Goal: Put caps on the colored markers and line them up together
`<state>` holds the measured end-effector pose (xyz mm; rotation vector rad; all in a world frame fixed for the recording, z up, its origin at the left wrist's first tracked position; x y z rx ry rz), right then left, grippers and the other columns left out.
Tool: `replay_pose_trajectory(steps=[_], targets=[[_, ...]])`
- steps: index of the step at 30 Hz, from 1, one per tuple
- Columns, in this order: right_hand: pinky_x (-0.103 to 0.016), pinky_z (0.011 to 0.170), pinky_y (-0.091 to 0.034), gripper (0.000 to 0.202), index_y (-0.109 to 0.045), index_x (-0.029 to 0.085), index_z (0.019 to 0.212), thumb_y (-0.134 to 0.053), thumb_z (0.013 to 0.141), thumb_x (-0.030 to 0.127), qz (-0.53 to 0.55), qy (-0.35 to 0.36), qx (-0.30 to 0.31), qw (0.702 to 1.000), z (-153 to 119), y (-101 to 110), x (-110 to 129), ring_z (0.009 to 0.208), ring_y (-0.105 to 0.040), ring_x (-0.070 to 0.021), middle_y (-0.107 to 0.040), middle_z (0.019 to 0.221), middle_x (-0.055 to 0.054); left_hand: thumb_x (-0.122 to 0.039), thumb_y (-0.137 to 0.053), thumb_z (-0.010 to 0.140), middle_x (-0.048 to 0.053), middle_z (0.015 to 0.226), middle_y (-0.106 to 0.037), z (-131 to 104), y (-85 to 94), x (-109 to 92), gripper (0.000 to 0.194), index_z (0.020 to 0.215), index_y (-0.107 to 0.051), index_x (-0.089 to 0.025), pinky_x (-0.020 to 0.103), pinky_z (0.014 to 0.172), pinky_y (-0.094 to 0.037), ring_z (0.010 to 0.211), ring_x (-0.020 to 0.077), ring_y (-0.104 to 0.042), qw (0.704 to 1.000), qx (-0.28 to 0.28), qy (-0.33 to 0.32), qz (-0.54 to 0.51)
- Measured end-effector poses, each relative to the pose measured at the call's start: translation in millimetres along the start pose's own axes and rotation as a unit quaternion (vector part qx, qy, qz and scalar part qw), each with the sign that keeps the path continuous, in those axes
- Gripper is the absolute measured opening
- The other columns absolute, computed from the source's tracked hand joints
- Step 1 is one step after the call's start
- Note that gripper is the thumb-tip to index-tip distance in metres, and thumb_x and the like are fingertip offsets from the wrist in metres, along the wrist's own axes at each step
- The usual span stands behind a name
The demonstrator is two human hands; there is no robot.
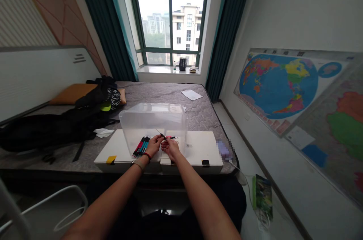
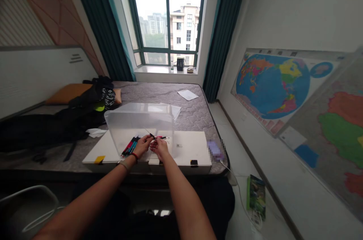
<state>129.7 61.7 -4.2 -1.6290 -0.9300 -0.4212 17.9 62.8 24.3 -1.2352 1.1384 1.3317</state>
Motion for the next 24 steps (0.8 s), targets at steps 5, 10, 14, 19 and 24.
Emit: replay_pose_trajectory(steps=[5,10,14,19,24], targets=[[-0.025,0.055,-0.049,0.027,-0.058,0.017,0.079,-0.071,0.076,0.04,-0.016,0.004,0.018,1.0,0.0,0.8,-0.7,0.057,-0.062,-0.0139,-0.064,0.065,-0.003,-0.052,-0.068,0.067,0.007,0.08,-0.069,4.9,5.3,13.6,0.041,0.085,-0.068,-0.015,0.026,0.063,-0.045,0.07,0.0174,-0.061,0.999,0.019,-0.043,0.003],[-0.024,0.051,-0.047,0.033,-0.056,0.017,0.076,-0.064,0.08,0.049,-0.043,0.017,0.017,0.999,-2.9,-0.8,-1.6,0.051,-0.058,-0.0122,-0.062,0.062,-0.003,-0.048,-0.069,0.067,0.004,0.074,-0.068,3.1,8.7,7.5,0.033,0.077,-0.068,-0.017,0.026,0.068,-0.045,0.071,0.0176,-0.06,0.997,0.033,-0.063,-0.005],[-0.026,0.054,-0.05,0.035,-0.055,0.019,0.081,-0.064,0.079,0.053,-0.073,0.019,0.017,0.997,-4.0,-3.4,-2.9,0.053,-0.059,-0.0133,-0.06,0.062,-0.001,-0.045,-0.075,0.058,0.003,0.07,-0.067,2.6,10.7,4.8,0.031,0.074,-0.069,-0.019,0.027,0.068,-0.046,0.071,0.0197,-0.06,0.999,0.019,-0.031,-0.032],[-0.03,0.061,-0.053,0.035,-0.051,0.021,0.08,-0.066,0.076,0.053,-0.098,0.045,0.013,0.994,-3.0,-2.4,-4.8,0.056,-0.06,-0.0129,-0.06,0.065,0.0,-0.047,-0.075,0.057,0.004,0.072,-0.068,2.5,12.4,6.3,0.032,0.071,-0.069,-0.019,0.029,0.072,-0.047,0.076,0.0219,-0.061,0.998,0.01,-0.047,-0.033],[-0.029,0.057,-0.052,0.04,-0.051,0.019,0.071,-0.058,0.081,0.057,-0.114,0.036,0.017,0.993,-1.8,-0.7,-7.4,0.05,-0.056,-0.0115,-0.06,0.062,-0.002,-0.047,-0.075,0.059,0.005,0.075,-0.071,0.0,14.9,6.1,0.031,0.072,-0.071,-0.019,0.028,0.071,-0.047,0.075,0.0213,-0.063,0.998,0.01,-0.06,-0.031]])
Point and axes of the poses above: each hand's wrist, its own z-axis towards the middle knuckle, its own y-axis out of the back of the hand, x = y × z, the point moved 2 cm from there along z, towards the middle knuckle
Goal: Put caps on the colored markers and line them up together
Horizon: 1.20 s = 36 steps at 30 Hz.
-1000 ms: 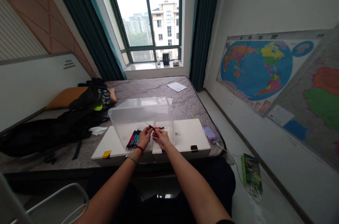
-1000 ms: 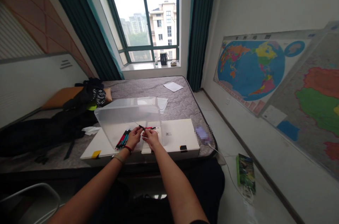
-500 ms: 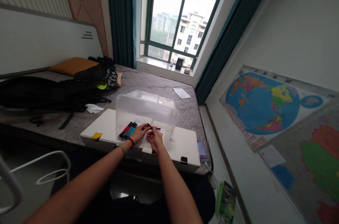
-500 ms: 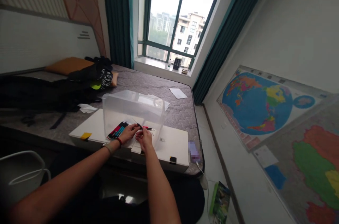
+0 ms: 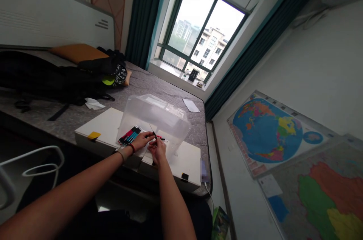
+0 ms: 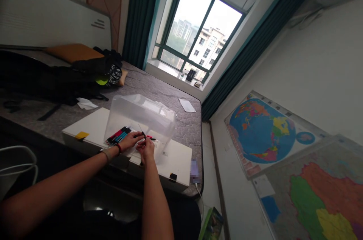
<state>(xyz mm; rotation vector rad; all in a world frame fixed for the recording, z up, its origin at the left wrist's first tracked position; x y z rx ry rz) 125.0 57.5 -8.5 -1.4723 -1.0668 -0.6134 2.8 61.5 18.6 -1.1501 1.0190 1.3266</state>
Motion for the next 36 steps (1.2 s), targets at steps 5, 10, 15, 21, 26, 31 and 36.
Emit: replay_pose_trajectory(steps=[5,10,15,21,26,31,36], targets=[[-0.03,0.056,-0.053,0.042,-0.05,0.02,0.068,-0.052,0.083,0.06,-0.035,0.002,0.003,0.999,-1.9,-2.3,0.2,0.047,-0.054,-0.0122,-0.059,0.061,-0.002,-0.046,-0.079,0.052,0.005,0.074,-0.071,-1.1,4.6,-0.6,0.034,0.071,-0.073,-0.019,0.029,0.07,-0.048,0.074,0.0222,-0.062,0.999,-0.014,0.02,-0.031],[-0.03,0.059,-0.053,0.041,-0.052,0.021,0.073,-0.051,0.084,0.061,-0.066,-0.011,0.021,0.998,-1.7,-4.2,0.3,0.051,-0.057,-0.0134,-0.06,0.064,-0.003,-0.044,-0.08,0.053,0.004,0.068,-0.068,-2.0,8.7,4.4,0.033,0.072,-0.072,-0.018,0.025,0.058,-0.045,0.064,0.0178,-0.059,0.998,-0.021,0.029,-0.047],[-0.03,0.061,-0.054,0.033,-0.053,0.022,0.094,-0.059,0.081,0.052,-0.028,0.01,0.049,0.998,-1.4,-4.1,0.5,0.062,-0.063,-0.0152,-0.067,0.077,-0.003,-0.04,-0.08,0.054,0.006,0.077,-0.071,-0.4,12.0,9.9,0.031,0.075,-0.074,-0.017,0.023,0.062,-0.045,0.072,0.0181,-0.06,0.998,-0.041,0.026,-0.048],[-0.026,0.063,-0.053,0.03,-0.051,0.023,0.088,-0.071,0.075,0.04,-0.03,0.034,0.06,0.997,-3.5,-3.1,-0.7,0.066,-0.064,-0.0134,-0.066,0.076,0.0,-0.041,-0.079,0.055,0.005,0.074,-0.07,0.7,12.6,13.0,0.035,0.08,-0.074,-0.016,0.022,0.05,-0.039,0.06,0.0149,-0.056,0.996,-0.034,0.06,-0.062],[-0.025,0.061,-0.051,0.029,-0.052,0.022,0.085,-0.071,0.075,0.041,-0.032,0.039,0.054,0.997,-2.5,-2.5,-2.1,0.062,-0.061,-0.0116,-0.065,0.073,0.001,-0.043,-0.078,0.055,0.003,0.063,-0.066,-1.3,12.7,9.6,0.039,0.082,-0.074,-0.015,0.022,0.042,-0.032,0.046,0.0107,-0.047,0.996,-0.023,0.068,-0.06],[-0.022,0.055,-0.049,0.03,-0.053,0.021,0.082,-0.07,0.075,0.044,-0.022,0.044,0.061,0.997,-1.6,-3.9,-2.1,0.056,-0.058,-0.0098,-0.064,0.068,0.001,-0.045,-0.076,0.059,0.005,0.074,-0.07,0.0,13.4,10.9,0.039,0.083,-0.074,-0.014,0.022,0.054,-0.042,0.06,0.0146,-0.057,0.997,-0.012,0.054,-0.05],[-0.019,0.049,-0.045,0.029,-0.053,0.02,0.08,-0.067,0.077,0.045,-0.032,0.038,0.059,0.997,-1.9,-4.5,-1.4,0.051,-0.056,-0.0093,-0.063,0.065,0.001,-0.048,-0.072,0.063,0.006,0.081,-0.071,1.9,12.4,13.9,0.041,0.085,-0.073,-0.013,0.024,0.068,-0.045,0.075,0.0169,-0.061,0.999,0.016,0.041,-0.031]])
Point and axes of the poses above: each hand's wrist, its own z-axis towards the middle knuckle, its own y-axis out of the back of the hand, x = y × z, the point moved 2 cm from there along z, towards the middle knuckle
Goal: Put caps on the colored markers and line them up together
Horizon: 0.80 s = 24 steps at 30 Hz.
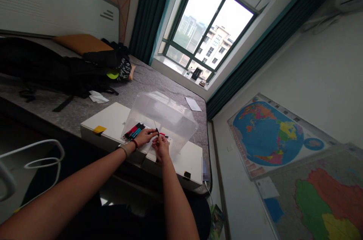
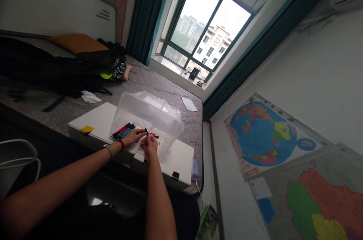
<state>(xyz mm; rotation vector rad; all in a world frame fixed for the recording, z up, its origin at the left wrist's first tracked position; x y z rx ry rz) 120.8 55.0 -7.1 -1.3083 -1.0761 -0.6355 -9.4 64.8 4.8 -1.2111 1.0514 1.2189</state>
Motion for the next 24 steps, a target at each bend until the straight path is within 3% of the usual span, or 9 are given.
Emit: replay_pose_trajectory(steps=[5,10,21,24], targets=[[-0.019,0.048,-0.045,0.029,-0.053,0.02,0.078,-0.065,0.078,0.046,-0.005,-0.003,-0.009,1.0,1.0,0.4,-1.0,0.05,-0.055,-0.009,-0.063,0.064,0.002,-0.048,-0.072,0.063,0.004,0.075,-0.069,-1.8,-1.3,-1.6,0.042,0.085,-0.073,-0.012,0.021,0.059,-0.042,0.067,0.0136,-0.058,1.0,-0.006,0.003,-0.001],[-0.021,0.053,-0.048,0.028,-0.055,0.019,0.085,-0.072,0.073,0.039,0.005,0.009,-0.029,1.0,0.7,0.3,-2.8,0.054,-0.058,-0.0101,-0.064,0.065,0.001,-0.049,-0.072,0.063,0.0,0.066,-0.064,-4.5,-1.2,-4.5,0.048,0.092,-0.071,-0.012,0.021,0.042,-0.027,0.045,0.007,-0.04,0.999,-0.024,0.038,0.001],[-0.018,0.05,-0.045,0.023,-0.059,0.018,0.077,-0.071,0.072,0.037,0.011,-0.005,-0.039,0.999,1.1,2.0,-1.7,0.05,-0.053,-0.0075,-0.062,0.064,0.002,-0.054,-0.071,0.064,-0.006,0.05,-0.045,-5.9,-3.8,-6.2,0.054,0.097,-0.07,-0.011,0.021,0.041,-0.02,0.041,0.0056,-0.03,0.997,0.021,0.064,-0.028],[-0.018,0.048,-0.044,0.023,-0.059,0.017,0.075,-0.07,0.072,0.037,0.021,-0.015,-0.03,0.999,3.0,2.4,-3.2,0.049,-0.052,-0.0074,-0.061,0.062,0.002,-0.056,-0.07,0.064,-0.006,0.051,-0.046,-5.3,-4.3,-5.9,0.059,0.103,-0.069,-0.011,0.021,0.041,-0.018,0.041,0.0052,-0.028,0.997,0.023,0.067,-0.017]])
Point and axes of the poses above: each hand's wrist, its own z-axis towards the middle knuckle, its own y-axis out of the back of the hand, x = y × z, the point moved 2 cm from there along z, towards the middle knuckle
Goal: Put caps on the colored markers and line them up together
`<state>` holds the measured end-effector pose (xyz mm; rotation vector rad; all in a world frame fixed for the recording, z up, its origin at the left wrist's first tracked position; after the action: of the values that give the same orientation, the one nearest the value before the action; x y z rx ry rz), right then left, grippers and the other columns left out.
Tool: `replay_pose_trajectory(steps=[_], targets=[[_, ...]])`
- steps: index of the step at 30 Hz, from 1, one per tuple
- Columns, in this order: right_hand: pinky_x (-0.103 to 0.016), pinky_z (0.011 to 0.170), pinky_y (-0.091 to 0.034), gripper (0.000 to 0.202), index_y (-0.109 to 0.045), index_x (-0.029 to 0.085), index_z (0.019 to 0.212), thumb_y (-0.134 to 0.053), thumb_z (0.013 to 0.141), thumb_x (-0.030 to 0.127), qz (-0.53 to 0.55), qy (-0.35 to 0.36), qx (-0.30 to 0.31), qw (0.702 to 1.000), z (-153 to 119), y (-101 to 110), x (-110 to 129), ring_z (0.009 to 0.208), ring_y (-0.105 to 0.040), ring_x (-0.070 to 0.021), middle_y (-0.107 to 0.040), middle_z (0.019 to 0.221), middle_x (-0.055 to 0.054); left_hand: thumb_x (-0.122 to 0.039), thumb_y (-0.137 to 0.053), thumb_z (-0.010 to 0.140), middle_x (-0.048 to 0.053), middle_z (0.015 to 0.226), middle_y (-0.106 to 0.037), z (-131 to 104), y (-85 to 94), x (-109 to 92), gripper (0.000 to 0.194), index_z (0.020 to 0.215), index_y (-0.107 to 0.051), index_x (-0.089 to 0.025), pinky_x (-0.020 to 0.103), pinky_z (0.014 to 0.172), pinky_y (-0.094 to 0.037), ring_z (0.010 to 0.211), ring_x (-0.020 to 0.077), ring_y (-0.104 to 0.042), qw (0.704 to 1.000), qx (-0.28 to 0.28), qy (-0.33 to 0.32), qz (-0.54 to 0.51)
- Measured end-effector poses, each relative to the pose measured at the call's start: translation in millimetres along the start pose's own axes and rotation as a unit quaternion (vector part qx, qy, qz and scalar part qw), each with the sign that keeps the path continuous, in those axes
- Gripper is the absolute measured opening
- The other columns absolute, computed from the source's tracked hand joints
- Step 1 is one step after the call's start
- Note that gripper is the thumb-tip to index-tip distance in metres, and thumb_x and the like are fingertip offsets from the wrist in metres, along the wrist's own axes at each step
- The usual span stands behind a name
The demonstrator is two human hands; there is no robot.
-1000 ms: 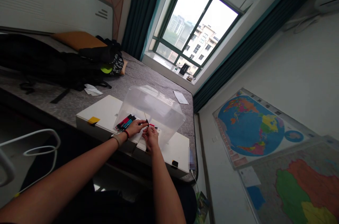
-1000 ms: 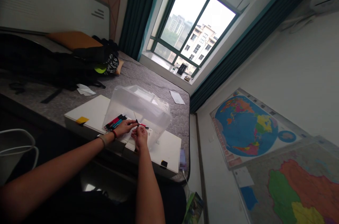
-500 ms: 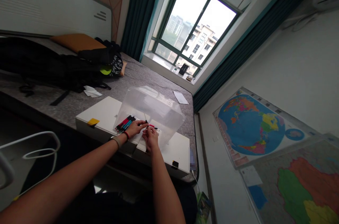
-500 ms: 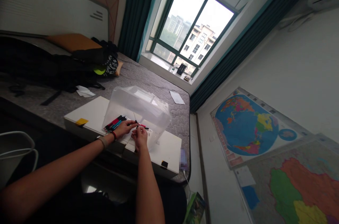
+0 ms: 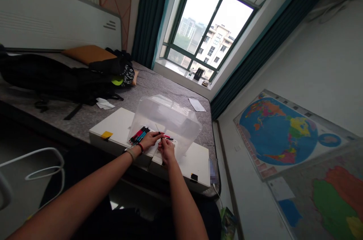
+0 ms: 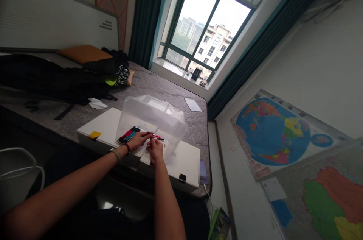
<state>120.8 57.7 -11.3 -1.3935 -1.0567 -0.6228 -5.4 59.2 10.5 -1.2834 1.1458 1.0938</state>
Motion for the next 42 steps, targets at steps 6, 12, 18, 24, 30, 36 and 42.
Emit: replay_pose_trajectory(steps=[6,12,18,24,30,36,42], targets=[[-0.018,0.048,-0.045,0.025,-0.06,0.017,0.079,-0.069,0.074,0.04,0.009,-0.01,-0.013,1.0,0.3,-0.1,1.4,0.05,-0.054,-0.008,-0.062,0.062,0.001,-0.057,-0.067,0.067,-0.005,0.054,-0.047,4.4,-1.1,7.1,0.067,0.114,-0.066,-0.01,0.021,0.041,-0.017,0.042,0.0052,-0.027,0.999,0.034,-0.003,0.003],[-0.019,0.055,-0.049,0.035,-0.064,0.016,0.098,-0.074,0.07,0.034,0.007,-0.008,-0.005,1.0,-5.4,-4.1,5.8,0.055,-0.058,-0.0079,-0.065,0.07,0.0,-0.06,-0.062,0.071,-0.004,0.058,-0.05,2.9,0.7,5.2,0.07,0.119,-0.062,-0.01,0.02,0.042,-0.021,0.043,0.0055,-0.03,1.0,0.017,-0.007,-0.006],[-0.019,0.055,-0.05,0.033,-0.064,0.015,0.093,-0.078,0.067,0.029,-0.003,-0.005,-0.004,1.0,-5.4,-4.0,4.0,0.056,-0.059,-0.0085,-0.066,0.07,-0.001,-0.057,-0.064,0.07,-0.004,0.057,-0.05,2.1,1.5,3.7,0.062,0.109,-0.066,-0.01,0.02,0.041,-0.021,0.043,0.0058,-0.031,1.0,0.013,-0.015,-0.003],[-0.02,0.054,-0.05,0.028,-0.061,0.016,0.084,-0.076,0.069,0.034,-0.002,0.003,-0.023,1.0,-3.2,-1.4,2.2,0.057,-0.06,-0.0095,-0.066,0.069,-0.001,-0.046,-0.056,0.076,0.001,0.066,-0.059,4.8,4.7,2.6,0.044,0.102,-0.063,-0.011,0.02,0.042,-0.026,0.045,0.0069,-0.037,0.994,0.004,-0.028,-0.105],[-0.019,0.056,-0.05,0.025,-0.06,0.017,0.084,-0.073,0.072,0.035,0.01,0.005,-0.014,1.0,-5.7,-1.5,3.2,0.058,-0.059,-0.0086,-0.065,0.07,0.0,-0.021,-0.048,0.064,0.003,0.074,-0.062,7.2,8.8,7.8,0.028,0.089,-0.057,-0.014,0.021,0.046,-0.032,0.049,0.0076,-0.041,0.977,-0.013,-0.026,-0.211],[-0.019,0.055,-0.049,0.026,-0.059,0.018,0.085,-0.074,0.071,0.034,0.024,0.004,-0.013,1.0,-4.7,-0.6,2.4,0.058,-0.059,-0.0087,-0.065,0.07,0.001,-0.015,-0.043,0.059,-0.001,0.068,-0.057,8.3,9.1,11.3,0.021,0.078,-0.052,-0.017,0.021,0.048,-0.035,0.051,0.0085,-0.044,0.982,-0.023,-0.035,-0.183],[-0.02,0.057,-0.05,0.026,-0.057,0.019,0.084,-0.072,0.072,0.036,0.027,0.0,-0.017,0.999,-7.0,-2.1,5.5,0.059,-0.059,-0.0095,-0.065,0.069,0.001,-0.024,-0.056,0.068,0.001,0.075,-0.061,11.6,9.4,12.6,0.018,0.085,-0.054,-0.017,0.023,0.056,-0.043,0.064,0.0116,-0.056,0.985,-0.064,-0.01,-0.159]])
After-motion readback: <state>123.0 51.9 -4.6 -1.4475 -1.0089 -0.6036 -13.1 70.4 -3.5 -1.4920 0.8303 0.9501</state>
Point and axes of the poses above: each hand's wrist, its own z-axis towards the middle knuckle, its own y-axis out of the back of the hand, x = y × z, the point moved 2 cm from there along z, towards the middle knuckle
